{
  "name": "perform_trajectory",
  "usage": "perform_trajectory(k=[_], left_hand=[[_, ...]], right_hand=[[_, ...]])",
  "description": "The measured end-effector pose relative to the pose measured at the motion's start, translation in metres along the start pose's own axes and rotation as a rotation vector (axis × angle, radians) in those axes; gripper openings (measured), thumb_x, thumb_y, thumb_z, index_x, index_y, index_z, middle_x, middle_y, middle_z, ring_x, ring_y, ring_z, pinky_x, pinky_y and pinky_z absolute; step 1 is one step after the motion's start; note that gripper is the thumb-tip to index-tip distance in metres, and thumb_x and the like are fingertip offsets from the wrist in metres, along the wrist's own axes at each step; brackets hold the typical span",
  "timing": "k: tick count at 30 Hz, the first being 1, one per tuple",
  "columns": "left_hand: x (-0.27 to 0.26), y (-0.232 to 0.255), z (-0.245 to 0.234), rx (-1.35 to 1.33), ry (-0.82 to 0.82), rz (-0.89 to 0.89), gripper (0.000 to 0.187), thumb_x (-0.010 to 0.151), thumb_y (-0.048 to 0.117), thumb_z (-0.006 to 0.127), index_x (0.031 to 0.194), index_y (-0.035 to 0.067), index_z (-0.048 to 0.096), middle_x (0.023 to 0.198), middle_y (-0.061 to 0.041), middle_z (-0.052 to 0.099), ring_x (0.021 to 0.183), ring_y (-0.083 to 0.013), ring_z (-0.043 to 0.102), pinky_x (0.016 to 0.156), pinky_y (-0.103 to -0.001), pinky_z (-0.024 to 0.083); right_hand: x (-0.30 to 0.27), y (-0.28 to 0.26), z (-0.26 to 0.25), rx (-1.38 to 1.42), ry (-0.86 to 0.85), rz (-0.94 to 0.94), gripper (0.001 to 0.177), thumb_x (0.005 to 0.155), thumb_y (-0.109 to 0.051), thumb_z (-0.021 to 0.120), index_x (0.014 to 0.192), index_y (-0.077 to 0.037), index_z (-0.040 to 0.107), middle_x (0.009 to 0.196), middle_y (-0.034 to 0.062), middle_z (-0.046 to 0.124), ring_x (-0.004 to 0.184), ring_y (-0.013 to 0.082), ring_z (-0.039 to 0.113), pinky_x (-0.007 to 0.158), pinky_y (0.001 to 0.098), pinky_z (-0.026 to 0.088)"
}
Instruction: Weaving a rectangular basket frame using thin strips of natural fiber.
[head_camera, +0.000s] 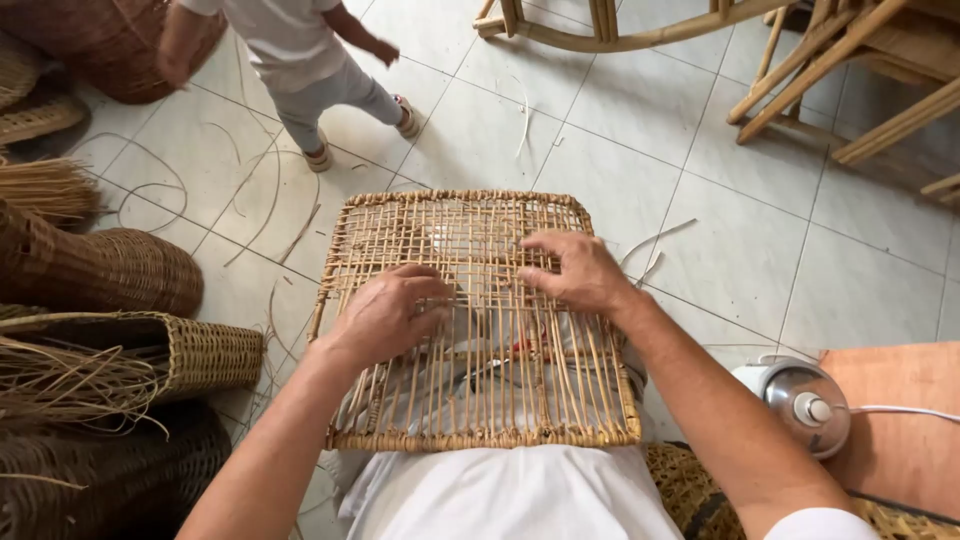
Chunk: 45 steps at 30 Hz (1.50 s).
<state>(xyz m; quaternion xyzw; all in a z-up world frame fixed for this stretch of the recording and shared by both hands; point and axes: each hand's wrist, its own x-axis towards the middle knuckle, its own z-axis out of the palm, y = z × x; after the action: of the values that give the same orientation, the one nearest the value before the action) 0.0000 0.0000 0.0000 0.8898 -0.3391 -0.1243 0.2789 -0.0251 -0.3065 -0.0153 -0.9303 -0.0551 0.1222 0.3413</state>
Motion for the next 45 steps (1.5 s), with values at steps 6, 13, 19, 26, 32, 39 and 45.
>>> perform_trajectory(k=[6, 13, 19, 26, 32, 39, 45], left_hand=[[-0.083, 0.015, -0.07, -0.149, 0.081, -0.572, 0.07, 0.087, 0.029, 0.076, 0.153, 0.021, 0.053, 0.155, -0.01, 0.054, 0.146, -0.0312, 0.047, 0.117, -0.052, 0.041], [-0.211, -0.056, 0.041, -0.278, 0.31, -0.25, 0.05, 0.104, 0.003, 0.037, 0.153, -0.001, 0.044, 0.149, -0.02, 0.059, 0.14, -0.0275, 0.056, 0.124, -0.039, 0.038], [-0.192, -0.03, 0.043, -1.572, 0.625, -0.598, 0.053, 0.102, 0.019, 0.039, 0.142, -0.013, 0.054, 0.133, -0.035, 0.066, 0.109, -0.0424, 0.064, 0.088, -0.051, 0.049], [-0.105, -0.012, -0.134, -1.407, 0.714, -0.317, 0.039, 0.105, 0.03, 0.058, 0.126, -0.001, 0.05, 0.112, -0.011, 0.06, 0.093, -0.02, 0.062, 0.085, -0.031, 0.06], [-0.038, 0.019, -0.25, -1.071, 0.795, -0.219, 0.037, 0.106, 0.038, 0.058, 0.128, 0.008, 0.065, 0.092, -0.004, 0.068, 0.061, -0.013, 0.064, 0.052, -0.029, 0.059], [0.02, 0.018, -0.254, -0.747, 0.615, -0.457, 0.014, 0.115, 0.027, 0.055, 0.112, 0.014, 0.055, 0.096, -0.004, 0.065, 0.066, -0.0144, 0.06, 0.054, -0.031, 0.056], [0.055, -0.054, -0.213, -0.613, 0.727, -0.46, 0.018, 0.106, 0.03, 0.064, 0.108, 0.013, 0.063, 0.075, -0.002, 0.058, 0.049, -0.0125, 0.051, 0.036, -0.028, 0.049]], right_hand=[[0.039, 0.052, -0.01, -0.163, 0.178, 0.159, 0.071, 0.1, -0.061, 0.059, 0.155, -0.018, 0.049, 0.158, 0.0174, 0.047, 0.146, 0.0431, 0.043, 0.117, 0.0656, 0.033], [0.082, 0.033, -0.015, 0.042, -0.051, 0.42, 0.084, 0.094, -0.068, 0.043, 0.162, -0.02, 0.031, 0.17, 0.0129, 0.025, 0.153, 0.0342, 0.03, 0.124, 0.0576, 0.025], [0.087, 0.024, -0.043, 0.103, 0.08, 0.412, 0.049, 0.093, -0.047, 0.068, 0.129, -0.014, 0.066, 0.141, 0.0112, 0.066, 0.128, 0.028, 0.062, 0.106, 0.0438, 0.046], [0.05, -0.017, -0.108, 0.413, 0.553, 0.109, 0.033, 0.097, -0.029, 0.071, 0.122, -0.009, 0.067, 0.103, 0.0015, 0.068, 0.09, 0.0129, 0.061, 0.081, 0.0288, 0.05], [-0.023, -0.032, -0.082, 0.658, 0.72, 0.058, 0.031, 0.1, -0.016, 0.068, 0.129, -0.005, 0.064, 0.094, 0.0071, 0.059, 0.081, 0.0185, 0.055, 0.073, 0.0347, 0.053], [-0.072, 0.043, 0.028, 1.14, 0.376, 0.137, 0.04, 0.09, 0.0, 0.07, 0.129, 0.005, 0.068, 0.107, 0.0191, 0.071, 0.09, 0.0308, 0.071, 0.084, 0.047, 0.067], [-0.063, 0.059, 0.0, 0.876, 0.039, 0.219, 0.057, 0.082, -0.02, 0.076, 0.134, 0.004, 0.068, 0.123, 0.015, 0.077, 0.107, 0.0258, 0.071, 0.095, 0.0383, 0.058]])
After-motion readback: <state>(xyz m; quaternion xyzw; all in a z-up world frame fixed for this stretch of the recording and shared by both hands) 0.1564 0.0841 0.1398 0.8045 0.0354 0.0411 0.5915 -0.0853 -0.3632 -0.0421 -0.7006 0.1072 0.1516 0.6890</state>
